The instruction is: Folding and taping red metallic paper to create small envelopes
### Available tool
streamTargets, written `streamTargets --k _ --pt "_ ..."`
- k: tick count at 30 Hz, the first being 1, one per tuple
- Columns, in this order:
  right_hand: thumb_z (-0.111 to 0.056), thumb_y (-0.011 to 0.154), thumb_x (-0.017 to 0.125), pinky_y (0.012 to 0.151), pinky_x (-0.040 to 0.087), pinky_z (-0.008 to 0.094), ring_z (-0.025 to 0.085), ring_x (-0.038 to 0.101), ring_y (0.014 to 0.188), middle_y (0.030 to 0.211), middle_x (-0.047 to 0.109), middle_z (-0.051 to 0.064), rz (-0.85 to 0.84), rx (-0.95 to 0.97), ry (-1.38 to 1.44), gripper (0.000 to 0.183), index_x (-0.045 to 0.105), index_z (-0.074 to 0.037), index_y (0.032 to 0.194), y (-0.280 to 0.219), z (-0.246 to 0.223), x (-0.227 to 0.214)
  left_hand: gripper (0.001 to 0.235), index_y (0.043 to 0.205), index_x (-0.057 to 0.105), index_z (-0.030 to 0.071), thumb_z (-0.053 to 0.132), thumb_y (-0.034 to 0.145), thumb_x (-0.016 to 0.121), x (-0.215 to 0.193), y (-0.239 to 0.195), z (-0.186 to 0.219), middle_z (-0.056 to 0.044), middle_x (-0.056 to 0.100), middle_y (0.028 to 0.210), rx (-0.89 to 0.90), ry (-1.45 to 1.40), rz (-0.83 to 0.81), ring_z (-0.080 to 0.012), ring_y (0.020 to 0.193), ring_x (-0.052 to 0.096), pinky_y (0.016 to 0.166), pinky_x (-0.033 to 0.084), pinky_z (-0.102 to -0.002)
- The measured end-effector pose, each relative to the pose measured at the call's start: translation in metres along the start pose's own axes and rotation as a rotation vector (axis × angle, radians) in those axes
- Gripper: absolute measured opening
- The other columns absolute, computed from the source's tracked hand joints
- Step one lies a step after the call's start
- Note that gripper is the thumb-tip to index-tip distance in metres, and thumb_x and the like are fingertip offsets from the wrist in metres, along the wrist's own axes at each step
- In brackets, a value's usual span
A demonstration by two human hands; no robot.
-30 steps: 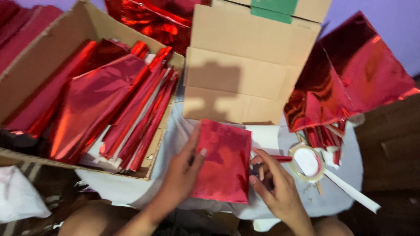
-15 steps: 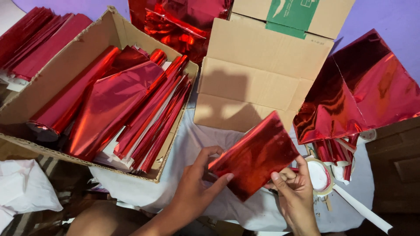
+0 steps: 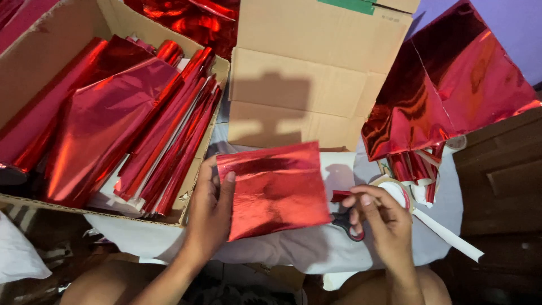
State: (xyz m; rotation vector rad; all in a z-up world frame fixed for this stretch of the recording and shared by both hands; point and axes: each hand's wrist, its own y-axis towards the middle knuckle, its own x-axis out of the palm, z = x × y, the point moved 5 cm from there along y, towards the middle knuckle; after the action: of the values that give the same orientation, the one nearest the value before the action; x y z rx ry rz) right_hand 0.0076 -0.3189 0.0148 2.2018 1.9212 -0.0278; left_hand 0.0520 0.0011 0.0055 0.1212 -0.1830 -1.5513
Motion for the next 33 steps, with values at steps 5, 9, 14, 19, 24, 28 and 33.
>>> streamTargets --k 5,9,14,19,24,28,33 --pt "-0.003 0.101 0.066 0.057 0.046 0.021 0.011 0.059 0.065 0.087 0.074 0.007 0.148 -0.095 -0.324 0.015 0.073 0.0 0.114 0.001 -0.02 -0.033 0.037 0.144 0.049 0.006 0.015 0.108 0.048 -0.005 0.004 -0.003 -0.005 0.07 0.083 -0.033 0.363 0.007 -0.0117 0.061 0.063 0.053 0.048 -0.03" --pt "-0.002 0.103 0.066 0.061 0.045 0.021 0.011 0.057 0.068 0.091 0.073 0.008 0.275 -0.104 -0.443 0.018 0.071 0.001 0.12 0.001 -0.025 -0.062 0.04 0.144 0.055 0.01 0.015 0.105 0.054 -0.002 0.008 -0.007 -0.01 0.078 0.1 -0.086 0.426 0.019 -0.0172 0.073 0.072 0.064 0.056 -0.034" --pt "0.0 0.096 0.069 0.058 0.045 0.023 0.012 0.058 0.067 0.093 0.076 0.007 0.208 -0.092 -0.593 0.017 0.075 0.0 0.112 0.0 -0.023 -0.071 0.064 0.158 0.036 -0.003 0.01 0.101 0.06 0.012 0.009 0.003 -0.022 0.065 0.135 0.151 0.57 -0.02 -0.0292 0.095 0.066 0.079 0.052 -0.043" --pt "-0.042 0.091 0.074 0.062 0.051 0.035 0.018 0.063 0.062 0.093 0.074 -0.005 0.089 0.049 -1.164 0.032 0.079 -0.016 0.109 -0.002 -0.022 -0.052 0.071 0.159 0.037 -0.005 0.004 0.095 0.067 0.027 0.0 0.03 -0.027 0.046 0.154 0.361 0.64 0.044 -0.0426 0.139 0.047 0.116 0.036 -0.053" --pt "-0.021 0.081 0.077 0.072 0.053 0.033 0.015 0.07 0.079 0.085 0.076 -0.011 0.11 -0.045 -1.159 0.023 0.078 -0.02 0.104 -0.005 -0.019 -0.058 0.058 0.15 0.046 -0.006 0.005 0.096 0.065 0.032 -0.008 0.039 -0.025 0.051 0.144 0.375 0.611 0.028 -0.0398 0.133 0.047 0.114 0.036 -0.052" --pt "0.011 0.077 0.067 0.07 0.043 0.024 0.012 0.054 0.074 0.084 0.074 0.001 0.149 0.11 -0.476 0.028 0.079 -0.004 0.098 -0.012 0.004 -0.096 0.05 0.145 0.051 -0.003 0.01 0.098 0.063 0.034 -0.014 0.042 -0.022 0.054 0.138 0.365 0.561 -0.004 -0.0362 0.125 0.053 0.107 0.042 -0.049" --pt "0.002 0.1 0.061 0.039 0.028 0.015 0.004 0.048 0.056 0.088 0.072 0.015 0.067 0.116 0.386 0.02 0.063 0.007 0.118 -0.015 0.021 -0.094 0.039 0.128 0.063 0.002 0.014 0.091 0.067 0.048 -0.025 0.047 -0.013 0.069 0.125 0.383 0.466 -0.17 -0.0296 0.109 0.064 0.097 0.05 -0.041"
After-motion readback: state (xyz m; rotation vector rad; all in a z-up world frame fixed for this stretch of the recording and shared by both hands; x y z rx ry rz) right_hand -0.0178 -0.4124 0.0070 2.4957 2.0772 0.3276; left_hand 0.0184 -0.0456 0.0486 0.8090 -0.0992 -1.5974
